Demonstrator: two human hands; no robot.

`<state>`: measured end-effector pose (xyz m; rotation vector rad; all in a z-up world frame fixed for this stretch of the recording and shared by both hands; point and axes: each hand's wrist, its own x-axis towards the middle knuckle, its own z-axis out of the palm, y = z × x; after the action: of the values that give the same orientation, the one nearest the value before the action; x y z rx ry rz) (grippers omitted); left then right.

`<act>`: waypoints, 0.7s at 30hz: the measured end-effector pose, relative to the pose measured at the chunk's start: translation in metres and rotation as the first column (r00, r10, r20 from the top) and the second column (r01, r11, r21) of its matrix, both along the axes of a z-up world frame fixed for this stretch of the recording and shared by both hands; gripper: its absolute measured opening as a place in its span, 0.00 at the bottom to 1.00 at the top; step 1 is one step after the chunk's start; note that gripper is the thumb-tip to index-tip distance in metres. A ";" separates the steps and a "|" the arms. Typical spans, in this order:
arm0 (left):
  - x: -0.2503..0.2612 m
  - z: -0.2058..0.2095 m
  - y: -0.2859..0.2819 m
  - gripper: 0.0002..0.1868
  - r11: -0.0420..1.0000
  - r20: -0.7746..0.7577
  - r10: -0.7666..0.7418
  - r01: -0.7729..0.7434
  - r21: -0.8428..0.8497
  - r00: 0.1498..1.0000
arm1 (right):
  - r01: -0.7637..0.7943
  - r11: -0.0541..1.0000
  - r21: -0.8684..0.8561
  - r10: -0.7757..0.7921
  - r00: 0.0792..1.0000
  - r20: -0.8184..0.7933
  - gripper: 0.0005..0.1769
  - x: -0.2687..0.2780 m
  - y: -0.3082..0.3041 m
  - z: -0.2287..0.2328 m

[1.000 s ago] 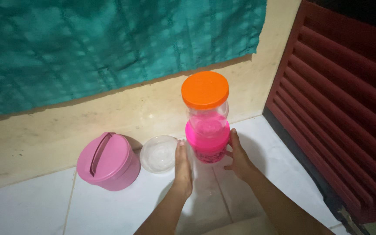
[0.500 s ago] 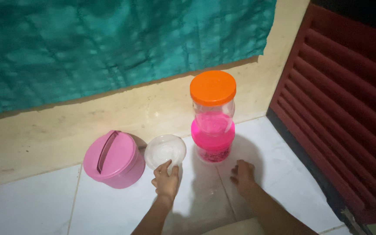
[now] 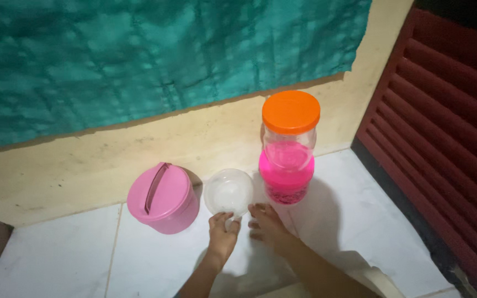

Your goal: The person picks up various plastic containers and jars from the floor and stacks them on a wooden table. They handle rectangular containers with colored lids and cylindrical jars, arranging them into neat stacks.

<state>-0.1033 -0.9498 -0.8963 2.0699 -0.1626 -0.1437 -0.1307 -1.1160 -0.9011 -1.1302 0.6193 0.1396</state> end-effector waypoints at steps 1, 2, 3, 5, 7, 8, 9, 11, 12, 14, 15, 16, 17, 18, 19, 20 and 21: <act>0.001 0.000 -0.001 0.23 1.000 -0.012 -0.014 0.014 0.001 1.000 | 0.037 0.999 -0.035 -0.038 0.999 -0.015 0.28 0.008 0.004 0.002; 0.000 0.001 0.000 0.22 1.000 -0.024 -0.024 0.024 0.005 0.999 | 0.070 0.995 -0.067 -0.072 0.997 -0.031 0.28 0.017 0.008 0.001; 0.000 0.002 0.001 0.22 0.999 -0.037 -0.033 0.034 0.008 0.999 | 0.102 0.990 -0.100 -0.107 0.993 -0.046 0.29 0.026 0.012 -0.002; 0.001 0.004 0.001 0.21 0.999 0.002 -0.054 0.054 0.007 0.999 | 0.150 0.985 -0.088 -0.150 0.989 0.004 0.28 0.036 0.018 -0.014; 0.002 0.011 0.007 0.21 0.996 -0.055 -0.086 0.086 0.002 0.995 | 0.181 0.982 -0.048 -0.181 0.983 0.016 0.26 0.048 0.022 -0.024; 0.002 0.013 0.011 0.21 0.994 -0.134 -0.111 0.111 -0.006 0.985 | 0.192 0.981 -0.017 -0.192 0.981 0.000 0.25 0.052 0.022 -0.030; 0.001 0.016 0.014 0.21 0.991 -0.213 -0.135 0.134 -0.017 0.968 | 0.204 0.979 0.015 -0.204 0.979 -0.017 0.25 0.054 0.023 -0.036; -0.002 0.021 0.016 0.20 0.993 -0.123 -0.112 0.109 -0.035 0.986 | 0.202 0.979 0.016 -0.202 0.979 -0.014 0.24 0.054 0.021 -0.042; -0.003 0.024 0.018 0.20 0.994 -0.077 -0.101 0.098 -0.045 0.992 | 0.203 0.979 0.017 -0.203 0.979 -0.012 0.24 0.052 0.020 -0.043; -0.007 0.030 0.025 0.22 0.995 -0.029 -0.089 0.087 -0.053 0.996 | 0.173 0.984 0.052 -0.174 0.985 0.008 0.25 0.044 0.018 -0.042; -0.009 0.032 0.029 0.24 0.995 -0.005 -0.083 0.082 -0.057 0.997 | 0.158 0.985 0.069 -0.159 0.987 0.019 0.25 0.039 0.019 -0.041; -0.010 0.034 0.031 0.27 0.996 -0.038 -0.047 0.044 -0.076 0.998 | 0.158 0.985 0.069 -0.158 0.987 -0.005 0.25 0.035 0.019 -0.039; -0.011 0.036 0.036 0.30 0.996 -0.073 -0.012 0.005 -0.094 0.997 | 0.158 0.985 0.070 -0.156 0.987 -0.030 0.25 0.030 0.020 -0.037; -0.012 0.037 0.040 0.34 0.993 -0.109 0.022 -0.035 -0.112 0.994 | 0.158 0.985 0.067 -0.155 0.986 -0.055 0.25 0.025 0.019 -0.035; -0.012 0.036 0.042 0.37 0.988 -0.146 0.063 -0.082 -0.127 0.987 | 0.121 0.989 0.088 -0.117 0.991 -0.059 0.26 0.020 0.017 -0.033; -0.012 0.034 0.047 0.41 0.982 -0.183 0.103 -0.129 -0.137 0.978 | 0.085 0.990 0.112 -0.078 0.995 -0.062 0.26 0.015 0.015 -0.032; -0.012 0.031 0.052 0.45 0.973 -0.219 0.142 -0.177 -0.146 0.965 | 0.048 0.990 0.136 -0.039 0.997 -0.065 0.26 0.010 0.012 -0.031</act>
<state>-0.1150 -0.8980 -0.8658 1.8808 0.1179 -0.2383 -0.1203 -1.1042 -0.9326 -0.9816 0.6791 0.1779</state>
